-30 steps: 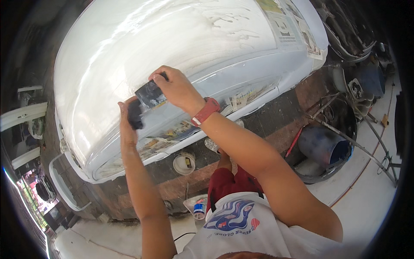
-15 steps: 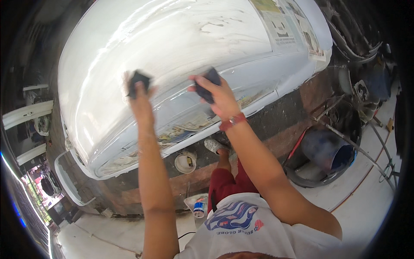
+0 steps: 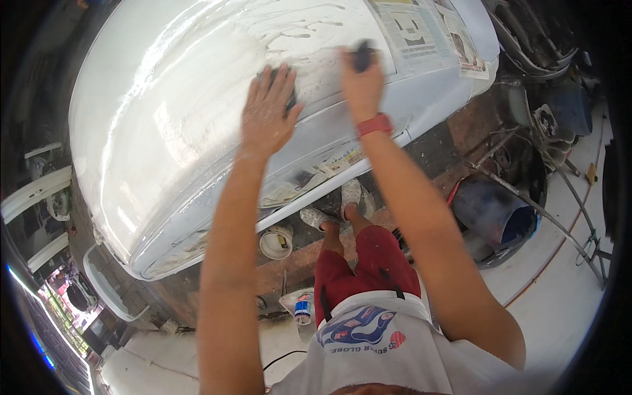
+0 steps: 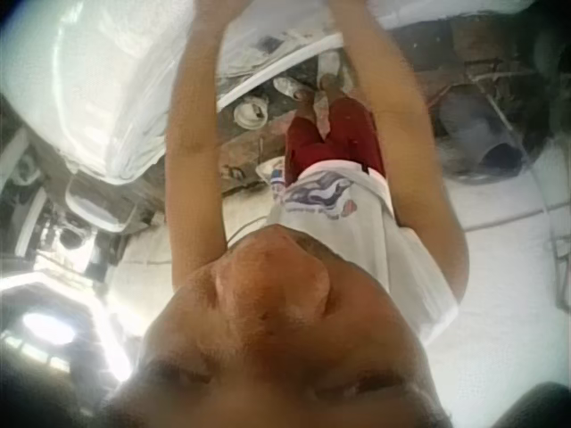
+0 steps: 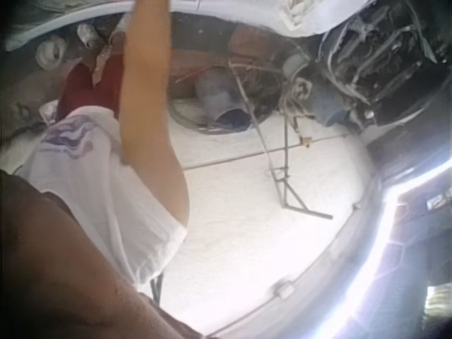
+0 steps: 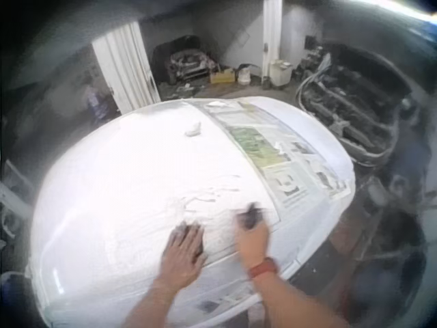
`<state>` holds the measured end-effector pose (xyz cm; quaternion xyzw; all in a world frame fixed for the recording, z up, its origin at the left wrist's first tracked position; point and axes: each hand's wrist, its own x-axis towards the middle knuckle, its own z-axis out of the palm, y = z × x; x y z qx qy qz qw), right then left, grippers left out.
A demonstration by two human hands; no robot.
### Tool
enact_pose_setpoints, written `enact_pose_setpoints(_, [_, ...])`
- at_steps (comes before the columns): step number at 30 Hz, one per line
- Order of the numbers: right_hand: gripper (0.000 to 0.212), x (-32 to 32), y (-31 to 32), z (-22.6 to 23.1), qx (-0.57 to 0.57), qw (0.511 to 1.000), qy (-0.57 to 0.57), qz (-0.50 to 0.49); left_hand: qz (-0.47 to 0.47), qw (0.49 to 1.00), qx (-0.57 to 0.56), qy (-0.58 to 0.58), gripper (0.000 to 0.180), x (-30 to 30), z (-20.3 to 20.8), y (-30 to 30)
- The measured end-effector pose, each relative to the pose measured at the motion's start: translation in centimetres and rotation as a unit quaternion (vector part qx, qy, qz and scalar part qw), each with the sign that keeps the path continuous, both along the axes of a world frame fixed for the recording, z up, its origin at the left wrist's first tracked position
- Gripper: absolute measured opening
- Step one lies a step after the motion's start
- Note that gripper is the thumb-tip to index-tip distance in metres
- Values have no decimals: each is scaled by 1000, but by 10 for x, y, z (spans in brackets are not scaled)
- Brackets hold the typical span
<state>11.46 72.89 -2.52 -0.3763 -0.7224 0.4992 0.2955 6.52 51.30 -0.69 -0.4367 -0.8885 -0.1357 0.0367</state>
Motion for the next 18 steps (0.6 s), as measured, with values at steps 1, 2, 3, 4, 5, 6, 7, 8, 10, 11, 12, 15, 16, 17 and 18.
enact_pose_setpoints(1, [51, 7, 40, -22, 18, 998, -3, -56, -41, 997, -70, -14, 67, -11, 10, -23])
enact_pose_setpoints(2, [54, 19, 89, -53, 123, 983, -51, -130, -34, 994, -100, -42, 65, -18, 16, -55])
enact_pose_setpoints(3, [57, 28, 127, -80, 225, 947, -103, -204, -31, 989, -130, -70, 62, -24, 20, -95])
enact_pose_setpoints(4, [57, 26, 140, -96, 204, 950, -122, -201, -14, 988, -139, -62, 60, -28, 22, -142])
enact_pose_setpoints(5, [57, 24, 150, -108, 181, 953, -139, -197, 5, 987, -149, -52, 59, -29, 24, -184])
enact_pose_setpoints(6, [57, 22, 157, -116, 159, 956, -154, -192, 11, 987, -154, -50, 59, -23, 27, -221])
enact_pose_setpoints(7, [56, 19, 155, -119, 171, 953, -162, -192, 17, 986, -157, -51, 59, -22, 28, -236])
enact_pose_setpoints(8, [55, 15, 143, -115, 185, 948, -173, -194, -21, 983, -175, -51, 60, -28, 27, -220])
enact_pose_setpoints(10, [51, 13, 132, -101, 162, 948, -176, -210, -96, 972, -208, -52, 62, -41, 20, -162])
enact_pose_setpoints(11, [51, 16, 134, -102, 162, 946, -184, -211, -155, 964, -205, -68, 63, -46, 13, -95])
enact_pose_setpoints(12, [50, 18, 135, -102, 162, 946, -189, -208, -195, 956, -210, -70, 64, -45, 8, -23])
enact_pose_setpoints(15, [48, 11, 132, -93, 153, 951, -190, -191, -229, 961, -152, -20, 59, -40, -9, 142])
enact_pose_setpoints(16, [48, 9, 132, -90, 151, 953, -187, -184, -235, 957, -166, 27, 56, -41, -16, 172])
enact_pose_setpoints(17, [48, 11, 136, -90, 149, 953, -188, -183, -249, 953, -168, 23, 56, -44, -17, 177])
enact_pose_setpoints(18, [47, 12, 137, -88, 143, 954, -191, -180, -261, 949, -174, 21, 56, -45, -16, 177])
